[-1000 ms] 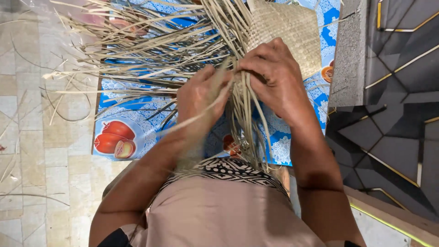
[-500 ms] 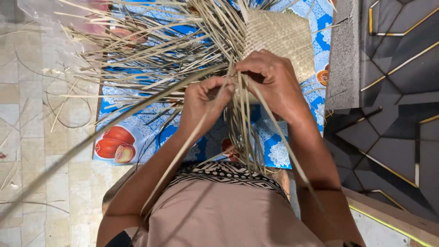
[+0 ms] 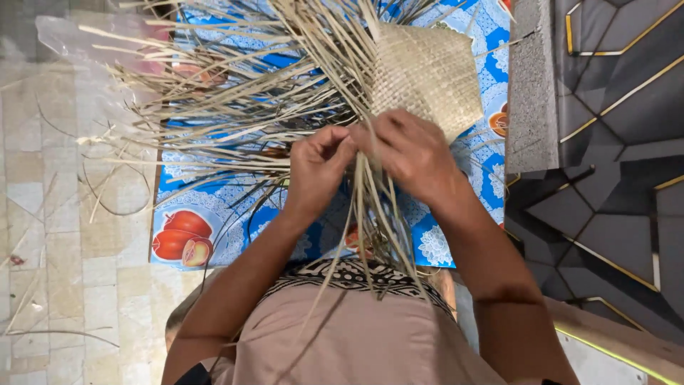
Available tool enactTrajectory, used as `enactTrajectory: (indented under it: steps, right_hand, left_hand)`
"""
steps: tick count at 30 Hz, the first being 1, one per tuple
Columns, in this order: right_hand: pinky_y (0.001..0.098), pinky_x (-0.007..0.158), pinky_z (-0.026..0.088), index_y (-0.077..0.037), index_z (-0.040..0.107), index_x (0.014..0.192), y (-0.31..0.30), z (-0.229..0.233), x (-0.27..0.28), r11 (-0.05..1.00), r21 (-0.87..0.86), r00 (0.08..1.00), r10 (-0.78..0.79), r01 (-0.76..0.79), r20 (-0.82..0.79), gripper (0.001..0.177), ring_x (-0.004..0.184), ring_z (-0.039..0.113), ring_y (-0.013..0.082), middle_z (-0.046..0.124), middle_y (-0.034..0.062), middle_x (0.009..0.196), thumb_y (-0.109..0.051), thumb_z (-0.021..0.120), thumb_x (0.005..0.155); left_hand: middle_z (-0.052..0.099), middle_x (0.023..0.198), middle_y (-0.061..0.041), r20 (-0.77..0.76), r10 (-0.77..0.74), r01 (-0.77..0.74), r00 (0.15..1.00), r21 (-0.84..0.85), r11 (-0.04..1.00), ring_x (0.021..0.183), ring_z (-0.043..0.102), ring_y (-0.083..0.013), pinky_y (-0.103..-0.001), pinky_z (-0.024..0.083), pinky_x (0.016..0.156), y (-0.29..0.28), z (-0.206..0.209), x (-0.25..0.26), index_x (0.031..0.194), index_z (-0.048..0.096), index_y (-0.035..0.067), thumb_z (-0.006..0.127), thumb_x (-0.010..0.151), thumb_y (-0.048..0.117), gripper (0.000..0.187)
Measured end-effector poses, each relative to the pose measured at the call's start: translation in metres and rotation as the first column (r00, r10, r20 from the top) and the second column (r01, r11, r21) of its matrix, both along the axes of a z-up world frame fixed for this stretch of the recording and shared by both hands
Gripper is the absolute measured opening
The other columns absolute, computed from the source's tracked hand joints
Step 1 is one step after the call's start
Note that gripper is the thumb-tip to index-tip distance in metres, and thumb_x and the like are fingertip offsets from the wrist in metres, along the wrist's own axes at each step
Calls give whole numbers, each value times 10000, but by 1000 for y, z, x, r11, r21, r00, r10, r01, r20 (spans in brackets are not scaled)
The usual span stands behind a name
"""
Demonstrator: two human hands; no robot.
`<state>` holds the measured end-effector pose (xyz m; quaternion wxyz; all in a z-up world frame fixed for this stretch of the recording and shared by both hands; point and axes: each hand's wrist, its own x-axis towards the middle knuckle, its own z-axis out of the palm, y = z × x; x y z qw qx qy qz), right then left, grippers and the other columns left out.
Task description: Weaving dried leaf strands to create a traditional hat
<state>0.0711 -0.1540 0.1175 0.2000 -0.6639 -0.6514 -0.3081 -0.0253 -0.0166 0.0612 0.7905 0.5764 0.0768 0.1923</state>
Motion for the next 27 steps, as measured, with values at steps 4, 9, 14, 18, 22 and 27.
enactTrajectory:
  steps: [4, 9, 14, 18, 22, 27]
  right_hand:
    - [385, 705, 578, -105, 755, 1063, 9, 3, 11, 997, -29, 923, -72, 66, -377, 85, 803, 691, 299, 723, 62, 912, -143, 684, 1036]
    - [422, 764, 556, -64, 779, 1089, 5, 10, 10, 995, -26, 834, -91, 92, -545, 143, 830, 667, 337, 734, 116, 926, -168, 751, 995]
    - [400, 808, 541, -108, 788, 1005, -8, -5, -5, 996, 25, 938, -70, 84, -341, 144, 848, 641, 302, 731, 82, 993, -151, 655, 1040]
    - [416, 856, 552, -89, 799, 1026, -16, -11, -18, 994, 53, 986, -82, 91, -144, 205, 953, 681, 310, 768, 106, 1117, -173, 618, 1073]
    - [402, 774, 588, -66, 802, 1001, -8, -8, -19, 991, 114, 996, -80, 74, 46, 108, 873, 711, 287, 775, 129, 1056, -105, 703, 1017]
    - [362, 694, 575, -84, 771, 973, 6, 5, -5, 988, 57, 989, -144, 146, -33, 179, 760, 674, 263, 743, 104, 1004, -164, 642, 1068]
  left_hand:
    - [746, 783, -125, 90, 76, -85, 993, 107, 991, 828, 605, -73, -304, 570, 749, -3, 11, -2, 978, 750, 3, 656, 992, 8, 95]
    - [761, 885, -122, 233, 83, -75, 969, -42, 996, 903, 621, -80, -310, 564, 838, 3, -3, 8, 1034, 728, -10, 719, 952, -10, 82]
    - [767, 896, -147, 166, 52, -54, 985, 3, 999, 919, 692, -139, -340, 578, 864, 0, -1, 5, 1055, 723, -27, 675, 968, -35, 100]
    - [757, 819, -120, 55, 72, -70, 996, -46, 997, 805, 669, -90, -291, 587, 766, 3, -5, 6, 1050, 744, 7, 731, 971, 67, 101]
    - [743, 756, -80, -32, 35, -36, 999, -63, 997, 762, 604, -46, -260, 575, 707, -2, -17, 9, 975, 761, 12, 732, 979, 132, 123]
    - [725, 742, -112, 18, 53, -53, 998, -21, 998, 789, 571, -73, -270, 562, 711, -8, -19, 10, 948, 740, -16, 663, 1003, 65, 125]
